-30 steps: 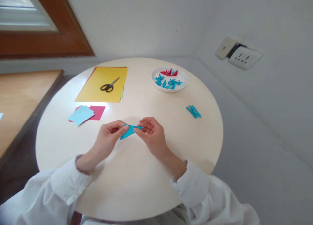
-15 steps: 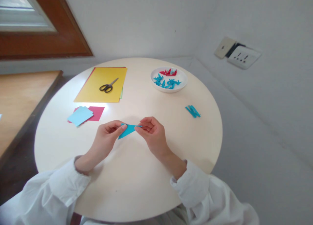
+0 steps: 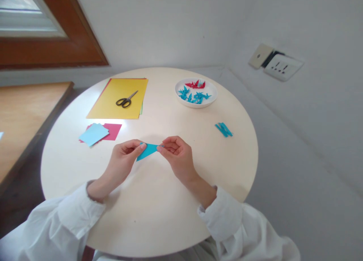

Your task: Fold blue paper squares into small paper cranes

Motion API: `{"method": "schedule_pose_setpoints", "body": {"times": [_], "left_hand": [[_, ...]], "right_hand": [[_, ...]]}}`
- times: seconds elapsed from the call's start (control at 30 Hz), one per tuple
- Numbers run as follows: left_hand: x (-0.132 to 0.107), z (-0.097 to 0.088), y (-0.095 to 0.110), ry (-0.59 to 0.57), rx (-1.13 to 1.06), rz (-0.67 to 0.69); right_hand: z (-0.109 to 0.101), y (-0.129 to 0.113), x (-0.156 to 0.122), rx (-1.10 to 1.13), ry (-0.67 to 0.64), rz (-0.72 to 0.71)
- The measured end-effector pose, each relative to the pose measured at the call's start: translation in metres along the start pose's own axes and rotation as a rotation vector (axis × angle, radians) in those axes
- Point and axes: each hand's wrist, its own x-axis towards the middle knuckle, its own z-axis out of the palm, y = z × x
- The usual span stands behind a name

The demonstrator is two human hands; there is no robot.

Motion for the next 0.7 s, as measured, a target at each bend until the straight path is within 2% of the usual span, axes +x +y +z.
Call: {"method": "schedule_pose_setpoints", "body": {"times": [0.7], "left_hand": [[-0.0009,-0.0001,0.0023,0.02,-0.011,0.005]], "right_hand": [[-0.0018,-0.0009,-0.0014,0.016,-0.042,-0.022]]}}
